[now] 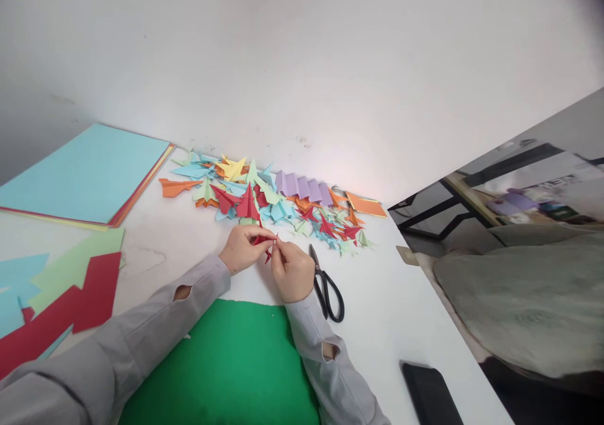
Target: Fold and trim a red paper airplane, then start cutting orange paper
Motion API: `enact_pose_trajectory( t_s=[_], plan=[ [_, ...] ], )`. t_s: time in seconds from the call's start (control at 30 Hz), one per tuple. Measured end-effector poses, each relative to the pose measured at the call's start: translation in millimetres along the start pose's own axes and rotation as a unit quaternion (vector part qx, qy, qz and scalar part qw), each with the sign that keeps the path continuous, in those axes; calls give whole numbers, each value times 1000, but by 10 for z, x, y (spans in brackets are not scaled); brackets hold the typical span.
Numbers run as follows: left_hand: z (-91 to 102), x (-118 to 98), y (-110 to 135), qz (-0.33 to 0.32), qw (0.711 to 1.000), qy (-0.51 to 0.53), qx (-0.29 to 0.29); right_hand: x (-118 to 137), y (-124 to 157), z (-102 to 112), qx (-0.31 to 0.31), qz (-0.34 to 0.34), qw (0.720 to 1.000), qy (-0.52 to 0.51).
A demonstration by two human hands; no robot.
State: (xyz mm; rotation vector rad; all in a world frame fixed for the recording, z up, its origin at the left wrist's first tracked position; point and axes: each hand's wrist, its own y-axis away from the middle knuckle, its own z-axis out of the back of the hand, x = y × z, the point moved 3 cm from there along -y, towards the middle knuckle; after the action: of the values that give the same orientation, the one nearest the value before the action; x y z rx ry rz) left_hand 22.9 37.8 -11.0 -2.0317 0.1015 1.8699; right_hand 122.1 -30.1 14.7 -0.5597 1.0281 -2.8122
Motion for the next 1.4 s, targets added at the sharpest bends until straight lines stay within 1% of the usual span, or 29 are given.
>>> enact_pose_trajectory(
  t_s=[0.1,0.17,0.27,0.37,0.43,0.53,0.6,0.67,0.7,0.77,0.87,1.1,1.4],
  plan=[
    [5,0,-2,1,1000,8,4,18,0,-5,19,-2,1000,-4],
    [7,-1,-3,13,1000,22,4,11,-4,-5,23,-17,999,-25],
    [15,-2,-6,49,997,51,-13,-34,-12,-10,29,-61,994,-89],
    [26,-5,-11,94,990,99,-31,-116,-16,-32,38,-130,974,-180],
    [21,-5,-12,119,982,145,-22,-193,-14,-59,40,-206,943,-257],
    [1,-2,-5,151,967,205,5,-292,-17,-110,50,-307,873,-377],
    [-15,-1,2,169,959,226,23,-326,-30,-138,71,-338,828,-441],
    [-26,-8,7,177,955,235,37,-345,-40,-157,94,-356,792,-486],
    [-29,-15,7,178,954,236,43,-352,-43,-162,103,-364,777,-502],
    [-33,-27,5,179,954,234,51,-365,-47,-165,111,-374,758,-522],
    [-36,-36,2,179,956,227,57,-373,-49,-166,120,-378,746,-534],
    [-31,7,-3,165,959,224,56,-371,-30,-191,140,-391,732,-541],
    [-37,-40,3,165,964,200,66,-369,-33,-194,145,-381,742,-533]
  ],
)
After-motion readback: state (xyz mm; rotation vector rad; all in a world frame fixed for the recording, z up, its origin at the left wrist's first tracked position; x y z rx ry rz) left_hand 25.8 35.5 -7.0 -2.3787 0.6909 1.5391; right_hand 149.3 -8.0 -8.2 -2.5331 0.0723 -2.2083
